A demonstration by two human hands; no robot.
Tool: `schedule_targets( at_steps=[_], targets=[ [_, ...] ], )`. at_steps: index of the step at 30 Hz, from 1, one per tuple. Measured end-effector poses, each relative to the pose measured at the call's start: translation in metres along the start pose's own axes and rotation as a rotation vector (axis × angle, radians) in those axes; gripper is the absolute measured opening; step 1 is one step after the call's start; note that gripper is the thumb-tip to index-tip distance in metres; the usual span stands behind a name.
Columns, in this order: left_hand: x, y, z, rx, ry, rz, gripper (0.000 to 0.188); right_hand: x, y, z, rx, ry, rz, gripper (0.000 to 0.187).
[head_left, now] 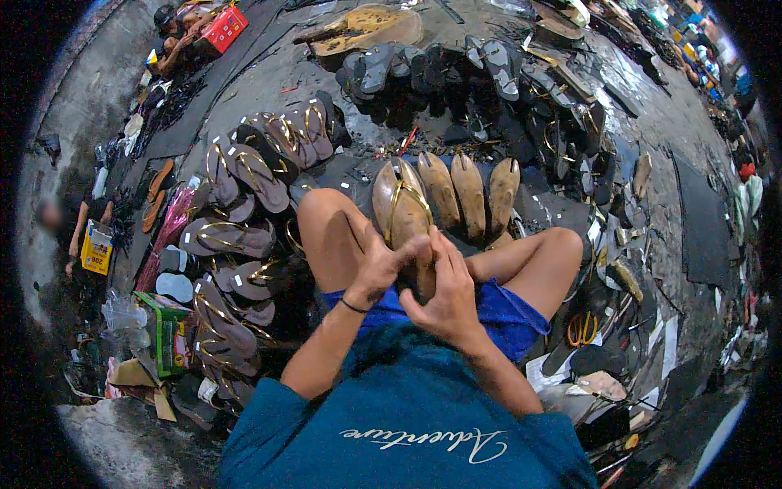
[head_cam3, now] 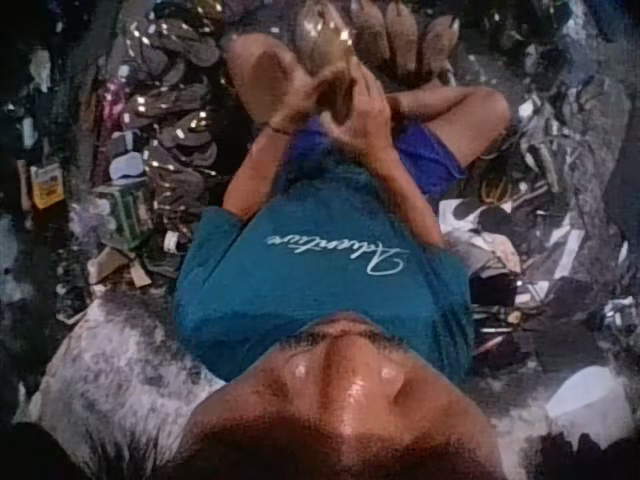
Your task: The person sits on the floor and repeatedly assembles sandals by pressing the straps into the soles. They handle multiple sandals one at a time, turning them over to check the fit and alignment of the straps.
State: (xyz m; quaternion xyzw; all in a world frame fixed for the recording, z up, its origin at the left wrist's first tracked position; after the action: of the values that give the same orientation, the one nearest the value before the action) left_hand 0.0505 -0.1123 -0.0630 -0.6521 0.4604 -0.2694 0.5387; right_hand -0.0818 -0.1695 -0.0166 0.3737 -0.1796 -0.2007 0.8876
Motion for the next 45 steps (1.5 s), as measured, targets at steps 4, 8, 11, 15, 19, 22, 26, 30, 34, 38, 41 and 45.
schedule_targets(
  at_steps=[4,8,11,15,19,22,26,30,34,38,41,45],
  targets=[
    [0.001,0.0,0.009,-0.208,0.012,0.006,0.084,-0.02,-0.011,-0.004,0.192,0.285,-0.208,0.105],
    [-0.005,-0.011,0.008,-0.143,0.069,0.207,0.08,-0.031,-0.018,-0.011,0.215,0.288,-0.19,0.097],
    [-0.028,-0.025,0.002,-0.166,0.099,0.156,0.098,-0.043,-0.014,-0.002,0.615,0.26,-0.105,0.077],
    [-0.083,-0.062,-0.025,-0.142,0.291,0.228,0.131,-0.088,-0.019,-0.013,1.254,0.311,-0.434,0.046],
    [-0.106,-0.078,-0.043,-0.307,0.298,0.196,0.14,-0.095,0.013,0.003,1.328,0.3,-0.399,0.047],
    [-0.112,-0.083,-0.041,-0.367,0.266,0.235,0.143,-0.111,0.004,0.003,1.463,0.425,-0.389,0.046],
    [-0.108,-0.08,-0.046,-0.365,0.314,0.045,0.145,-0.117,0.002,0.005,1.706,0.593,-0.426,0.043],
    [-0.083,-0.065,-0.047,-0.26,0.41,-0.206,0.147,-0.09,0.001,-0.01,1.331,0.554,-0.433,0.041],
    [-0.059,-0.067,-0.038,0.019,0.162,-0.094,0.137,-0.064,-0.019,-0.01,1.31,0.066,-0.365,0.054],
    [-0.038,-0.058,-0.034,0.203,-0.011,-0.071,0.129,-0.047,0.0,0.035,0.629,0.16,-0.037,0.073],
    [-0.039,-0.061,-0.047,0.32,-0.008,-0.121,0.131,-0.053,-0.008,0.024,0.408,0.265,-0.034,0.099],
    [-0.046,-0.081,-0.054,0.575,0.112,-0.11,0.135,-0.054,-0.007,0.025,1.012,0.354,-0.055,0.109]
  ],
)
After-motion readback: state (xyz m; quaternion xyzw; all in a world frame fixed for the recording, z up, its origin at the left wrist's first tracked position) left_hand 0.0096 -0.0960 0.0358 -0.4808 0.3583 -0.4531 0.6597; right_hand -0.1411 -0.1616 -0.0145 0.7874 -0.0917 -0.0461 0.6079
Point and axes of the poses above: each hand's wrist, its own x-axis towards the middle knuckle, its own z-axis out of the back of the hand, y = z × x, the point moved 2 cm from there along x, towards the middle knuckle, and after that the axes turned 12 degrees about y, right-handed, at the moved point
